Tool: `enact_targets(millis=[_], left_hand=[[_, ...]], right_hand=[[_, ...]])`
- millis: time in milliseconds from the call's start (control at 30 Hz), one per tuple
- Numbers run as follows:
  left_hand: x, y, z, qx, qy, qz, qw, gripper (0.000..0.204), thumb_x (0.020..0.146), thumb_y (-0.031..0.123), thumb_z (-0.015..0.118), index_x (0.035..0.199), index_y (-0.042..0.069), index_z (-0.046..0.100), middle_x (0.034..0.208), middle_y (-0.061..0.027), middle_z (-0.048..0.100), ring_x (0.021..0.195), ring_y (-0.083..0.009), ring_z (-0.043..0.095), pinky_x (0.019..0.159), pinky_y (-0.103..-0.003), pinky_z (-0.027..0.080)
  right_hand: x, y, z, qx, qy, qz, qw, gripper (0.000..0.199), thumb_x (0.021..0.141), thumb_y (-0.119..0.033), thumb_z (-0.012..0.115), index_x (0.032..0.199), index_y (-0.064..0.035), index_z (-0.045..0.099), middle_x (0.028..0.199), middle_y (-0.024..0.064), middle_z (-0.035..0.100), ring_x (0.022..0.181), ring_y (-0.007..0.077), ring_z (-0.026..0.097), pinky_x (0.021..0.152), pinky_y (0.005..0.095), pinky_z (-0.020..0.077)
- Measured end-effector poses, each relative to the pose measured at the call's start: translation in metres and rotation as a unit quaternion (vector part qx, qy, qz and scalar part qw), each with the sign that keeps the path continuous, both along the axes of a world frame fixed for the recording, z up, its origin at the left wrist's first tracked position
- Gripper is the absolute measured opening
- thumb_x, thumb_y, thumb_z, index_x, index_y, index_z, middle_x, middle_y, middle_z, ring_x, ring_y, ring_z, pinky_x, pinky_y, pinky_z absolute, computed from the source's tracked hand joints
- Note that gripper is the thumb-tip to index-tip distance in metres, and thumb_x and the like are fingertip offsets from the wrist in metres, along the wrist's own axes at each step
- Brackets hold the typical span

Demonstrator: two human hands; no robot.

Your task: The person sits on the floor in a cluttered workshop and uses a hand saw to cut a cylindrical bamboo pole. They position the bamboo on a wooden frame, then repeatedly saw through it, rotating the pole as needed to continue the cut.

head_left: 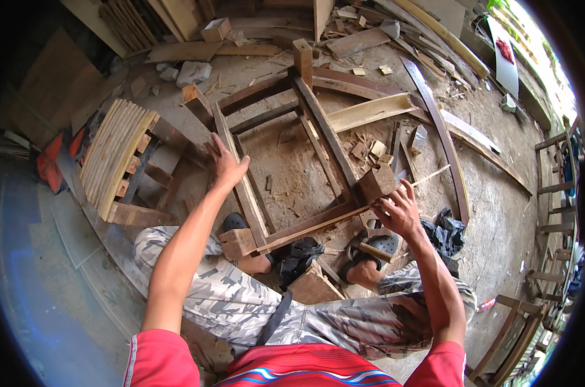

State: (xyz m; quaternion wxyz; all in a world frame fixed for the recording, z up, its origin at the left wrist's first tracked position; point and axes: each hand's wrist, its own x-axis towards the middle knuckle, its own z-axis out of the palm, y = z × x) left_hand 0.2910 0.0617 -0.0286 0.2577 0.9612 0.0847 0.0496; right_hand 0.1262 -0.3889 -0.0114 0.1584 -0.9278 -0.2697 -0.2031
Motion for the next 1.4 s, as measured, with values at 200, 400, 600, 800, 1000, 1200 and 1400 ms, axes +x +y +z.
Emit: enact_targets(millis=[200,400,600,800,1000,1200,1400], left_hand=[[-0.042,-0.027,0.076,0.116,0.09,-0.525,0.839,0.038,0.087,0.036,0.077,0.113,0.008,0.074,0.137,-0.0176,0.066,0.137,-0.0365,0.055,0.118,-0.05,0.037],[-0.079,-0.041,0.1,0.085,0.4,-0.559,0.722,0.034,0.084,0.033,0.078,0.104,0.005,0.081,0.098,-0.0168,0.078,0.091,-0.034,0.074,0.083,-0.041,0.058],[-0.075,-0.051,0.1,0.147,0.433,-0.589,0.666,0.033,0.079,0.032,0.08,0.102,0.008,0.082,0.096,-0.0146,0.078,0.091,-0.0339,0.074,0.081,-0.043,0.057],[-0.075,-0.053,0.091,0.14,0.401,-0.633,0.648,0.032,0.077,0.03,0.08,0.102,0.01,0.083,0.096,-0.0134,0.078,0.093,-0.0336,0.073,0.082,-0.043,0.056],[-0.072,-0.049,0.074,0.124,0.42,-0.657,0.614,0.032,0.077,0.03,0.08,0.101,0.01,0.083,0.097,-0.0129,0.078,0.094,-0.034,0.073,0.081,-0.043,0.055],[-0.07,-0.053,0.073,0.117,0.443,-0.643,0.613,0.031,0.079,0.03,0.08,0.101,0.009,0.082,0.095,-0.013,0.078,0.091,-0.033,0.073,0.079,-0.042,0.056],[-0.071,-0.056,0.074,0.136,0.431,-0.651,0.61,0.03,0.08,0.03,0.079,0.101,0.009,0.082,0.094,-0.0127,0.078,0.089,-0.0326,0.074,0.078,-0.043,0.056]], right_hand=[[-0.004,-0.003,-0.003,-0.001,0.01,-0.009,1.0,0.017,0.084,-0.025,0.083,0.098,-0.0189,0.074,0.105,0.0029,0.071,0.105,0.0239,0.067,0.111,0.0556,0.0389],[-0.002,-0.003,-0.002,-0.005,-0.006,-0.005,1.0,0.018,0.085,-0.029,0.083,0.097,-0.0197,0.074,0.096,0.0015,0.064,0.103,0.0222,0.064,0.112,0.0538,0.0397],[0.0,-0.003,-0.004,-0.008,-0.007,-0.004,1.0,0.018,0.085,-0.029,0.082,0.096,-0.0193,0.073,0.097,0.0015,0.065,0.101,0.0215,0.064,0.113,0.0539,0.0396],[-0.001,-0.005,-0.007,-0.001,-0.013,-0.002,1.0,0.017,0.085,-0.028,0.082,0.096,-0.0195,0.073,0.097,0.001,0.065,0.098,0.021,0.065,0.113,0.0539,0.0395],[0.0,-0.003,-0.004,0.005,-0.014,-0.001,1.0,0.017,0.084,-0.026,0.083,0.096,-0.0189,0.073,0.097,0.0007,0.066,0.098,0.0201,0.065,0.113,0.0532,0.0396],[-0.001,-0.003,-0.003,0.012,-0.012,-0.01,1.0,0.018,0.084,-0.026,0.084,0.094,-0.017,0.072,0.095,0.0007,0.068,0.096,0.0202,0.066,0.113,0.053,0.0399],[-0.002,-0.001,-0.002,0.016,-0.007,-0.019,1.0,0.018,0.084,-0.027,0.084,0.094,-0.0176,0.072,0.094,0.0006,0.067,0.096,0.0201,0.065,0.112,0.0533,0.0403]])
